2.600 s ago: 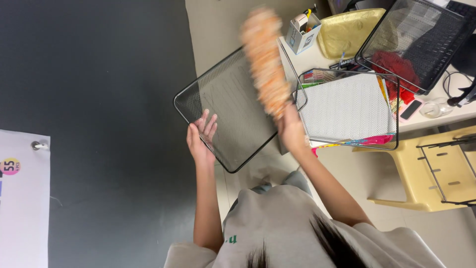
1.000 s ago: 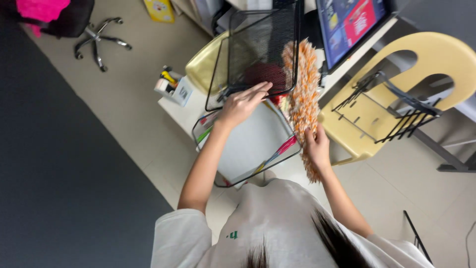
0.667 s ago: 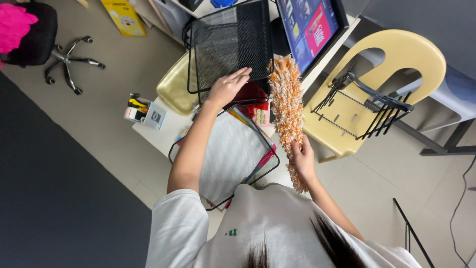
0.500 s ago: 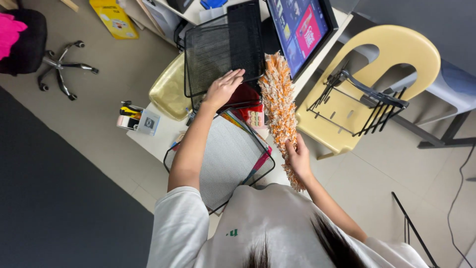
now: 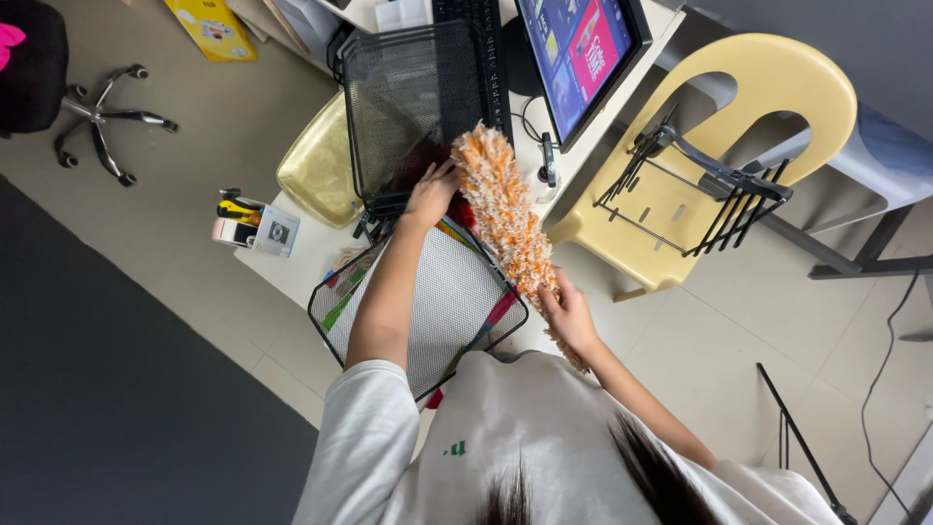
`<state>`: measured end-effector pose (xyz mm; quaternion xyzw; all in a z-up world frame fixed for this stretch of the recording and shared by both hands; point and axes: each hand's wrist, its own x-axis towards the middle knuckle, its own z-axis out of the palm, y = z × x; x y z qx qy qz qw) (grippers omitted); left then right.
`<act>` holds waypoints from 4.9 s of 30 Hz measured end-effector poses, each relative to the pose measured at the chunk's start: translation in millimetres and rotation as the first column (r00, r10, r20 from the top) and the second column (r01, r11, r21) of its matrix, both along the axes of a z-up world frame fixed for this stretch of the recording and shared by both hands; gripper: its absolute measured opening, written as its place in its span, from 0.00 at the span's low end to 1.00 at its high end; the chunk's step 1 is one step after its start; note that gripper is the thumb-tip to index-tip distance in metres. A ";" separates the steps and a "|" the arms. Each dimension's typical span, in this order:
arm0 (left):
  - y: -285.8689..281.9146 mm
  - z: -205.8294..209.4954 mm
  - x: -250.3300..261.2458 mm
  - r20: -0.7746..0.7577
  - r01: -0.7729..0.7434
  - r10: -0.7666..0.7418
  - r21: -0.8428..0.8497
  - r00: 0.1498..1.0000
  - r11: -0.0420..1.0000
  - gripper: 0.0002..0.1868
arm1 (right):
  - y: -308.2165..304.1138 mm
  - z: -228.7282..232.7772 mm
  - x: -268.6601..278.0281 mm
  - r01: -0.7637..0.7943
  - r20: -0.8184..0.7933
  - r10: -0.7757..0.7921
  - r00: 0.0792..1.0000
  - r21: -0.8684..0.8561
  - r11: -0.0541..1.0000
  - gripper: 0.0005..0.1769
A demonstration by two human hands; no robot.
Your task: The person cleans a black mesh tray by first dusting it with an orange duster and then wiping it with a red cloth. They repeat this process for multiple trays, stacking the cleaned ones on a desk.
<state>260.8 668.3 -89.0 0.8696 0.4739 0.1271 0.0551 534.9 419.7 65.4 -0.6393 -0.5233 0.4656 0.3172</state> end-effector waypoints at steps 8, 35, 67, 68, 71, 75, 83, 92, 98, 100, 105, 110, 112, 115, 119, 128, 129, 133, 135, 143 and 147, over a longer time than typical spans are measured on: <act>-42.1 -11.0 -14.3 0.106 -0.298 0.344 -0.307 0.933 0.904 0.14 | 0.5 -23.4 -8.6 -0.144 0.034 0.142 0.989 0.053 0.988 0.20; -418.4 -90.3 -72.9 0.569 -0.763 0.812 -0.579 -0.127 0.287 0.23 | 70.0 -126.0 -67.6 -0.677 0.693 0.306 0.653 0.352 0.647 0.32; -589.8 54.5 -153.0 0.623 -0.473 0.174 -0.721 -0.763 0.507 0.25 | -146.8 -30.4 -227.8 -0.927 0.802 0.554 0.223 0.350 -0.133 0.33; -594.8 55.0 -153.5 0.631 -0.473 0.168 -0.707 -0.757 0.527 0.26 | -139.7 -47.2 -226.9 -0.948 0.804 0.556 0.209 0.306 -0.086 0.35; -606.5 84.3 -154.5 0.644 -0.482 0.163 -0.695 -0.748 0.533 0.28 | -118.4 -58.5 -245.3 -0.975 0.793 0.567 0.222 0.176 0.135 0.36; -622.0 93.7 -156.9 0.624 -0.481 0.154 -0.716 -0.766 0.506 0.29 | -113.2 -84.6 -251.2 -0.879 0.772 0.456 0.443 0.275 0.389 0.35; -634.2 45.4 -179.4 0.696 -0.596 0.025 -0.632 -0.717 0.496 0.26 | -192.7 -53.1 -252.4 -0.975 0.739 0.663 0.118 0.212 -0.062 0.37; -635.3 90.7 -185.1 0.709 -0.560 0.149 -0.651 -0.689 0.513 0.27 | -140.6 -104.4 -275.1 -0.874 0.619 0.631 0.467 0.217 0.435 0.34; -641.4 3.5 -205.7 0.743 -0.644 0.018 -0.591 -0.669 0.486 0.27 | -213.6 -80.2 -253.4 -0.952 0.620 0.761 0.190 0.305 -0.012 0.28; -639.8 28.6 -210.0 0.752 -0.664 -0.056 -0.542 -0.656 0.515 0.26 | -198.2 -76.0 -259.0 -0.965 0.592 0.802 0.081 0.248 -0.085 0.29; -636.2 90.5 -200.1 0.764 -0.619 0.112 -0.590 -0.635 0.519 0.31 | -140.0 -71.2 -275.9 -0.858 0.538 0.668 0.514 0.330 0.394 0.28; -625.8 60.7 -206.7 0.749 -0.636 0.055 -0.596 -0.660 0.491 0.30 | -179.7 -91.5 -258.3 -0.916 0.554 0.746 0.369 0.355 0.189 0.28; -628.0 37.7 -212.2 0.753 -0.662 0.015 -0.587 -0.658 0.466 0.29 | -201.6 -88.3 -238.1 -0.867 0.540 0.794 0.278 0.497 -0.035 0.27; -633.0 50.7 -222.9 0.648 -0.643 -0.231 -0.521 -0.726 0.562 0.23 | -198.8 -86.1 -214.0 -0.930 0.451 0.888 0.089 0.358 -0.088 0.31; -647.2 111.1 -226.4 0.811 -0.747 -0.026 -0.525 -0.584 0.407 0.30 | -145.1 -120.1 -195.5 -0.967 0.590 0.766 0.256 0.147 0.210 0.30; -644.6 101.7 -229.5 0.835 -0.794 -0.145 -0.429 -0.530 0.430 0.30 | -183.1 -78.7 -202.2 -0.944 0.519 0.836 0.177 0.330 -0.005 0.27; -645.9 99.4 -231.4 0.811 -0.791 -0.232 -0.389 -0.537 0.472 0.29 | -187.0 -72.6 -201.7 -0.954 0.525 0.848 0.076 0.285 -0.091 0.27; -654.4 116.0 -229.3 0.851 -0.811 -0.096 -0.451 -0.517 0.372 0.30 | -148.0 -100.1 -197.1 -0.978 0.532 0.836 0.137 0.208 0.028 0.26; -660.6 125.3 -226.8 0.819 -0.762 -0.013 -0.528 -0.574 0.374 0.29 | -125.5 -103.9 -199.3 -0.899 0.409 0.801 0.437 0.181 0.399 0.19; -691.1 138.0 -225.8 0.788 -0.666 0.229 -0.608 -0.571 0.432 0.28 | -85.1 -64.9 -242.1 -0.899 0.648 0.624 0.438 0.316 0.303 0.29; -700.1 122.2 -219.8 0.785 -0.624 0.240 -0.605 -0.570 0.495 0.28 | -80.5 -55.5 -259.2 -0.799 0.540 0.601 0.590 0.498 0.337 0.29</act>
